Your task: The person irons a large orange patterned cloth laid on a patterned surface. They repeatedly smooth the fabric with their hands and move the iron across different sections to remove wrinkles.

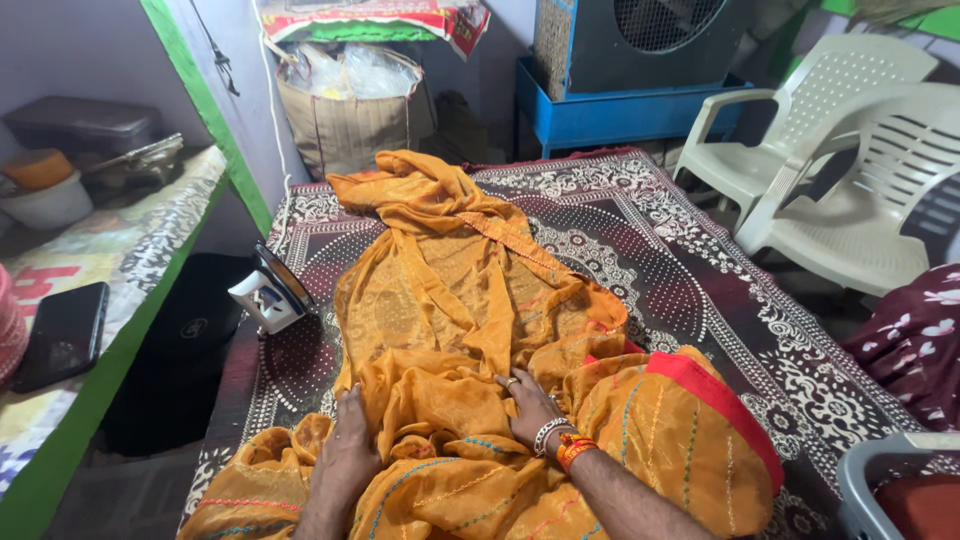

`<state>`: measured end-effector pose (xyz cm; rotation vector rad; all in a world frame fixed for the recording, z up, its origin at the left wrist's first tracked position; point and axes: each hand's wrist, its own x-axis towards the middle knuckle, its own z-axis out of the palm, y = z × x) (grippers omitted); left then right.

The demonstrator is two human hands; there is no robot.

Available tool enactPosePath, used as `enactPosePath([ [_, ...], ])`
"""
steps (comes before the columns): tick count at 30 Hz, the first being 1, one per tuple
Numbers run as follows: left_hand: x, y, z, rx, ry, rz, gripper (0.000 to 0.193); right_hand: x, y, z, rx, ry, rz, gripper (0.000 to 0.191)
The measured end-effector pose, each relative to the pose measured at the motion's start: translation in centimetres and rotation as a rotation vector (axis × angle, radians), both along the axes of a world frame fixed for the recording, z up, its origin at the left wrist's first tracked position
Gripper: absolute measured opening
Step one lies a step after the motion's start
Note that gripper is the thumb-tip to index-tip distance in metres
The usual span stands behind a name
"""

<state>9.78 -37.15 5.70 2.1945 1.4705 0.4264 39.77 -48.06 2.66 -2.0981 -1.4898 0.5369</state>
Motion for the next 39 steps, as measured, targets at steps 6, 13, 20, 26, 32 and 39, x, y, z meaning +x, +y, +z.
enactPosePath([
  [6,-0.5,-1.0,2.9,0.138,-0.019,0.048,0.089,-0.4,0.3,0.8,-0.144,-0.108,0.003,0.072],
  [13,-3.0,1.6,9.2,0.127,0.015,0.199,0.084,-1.8,1.0,4.9,0.062,-0.031,-0.055,0.069],
  [20,-8.4,7.8,10.8,0.027,0.174,0.119,0.072,-4.4,1.4,11.1,0.276,0.193,-0.132,0.074],
  [26,-5.9,9.5,10.2,-0.061,0.212,-0.01,0.07,-3.7,7.2,12.6,0.241,0.353,-0.221,0.085],
  [32,-4.3,5.3,9.7,-0.03,0.027,0.086,0.054,1.9,14.6,14.6,0.337,0.529,-0.128,0.09],
  [39,-5.7,8.2,5.6,-0.07,0.225,0.173,0.044,11.8,12.5,8.5,0.153,0.462,-0.093,0.079],
])
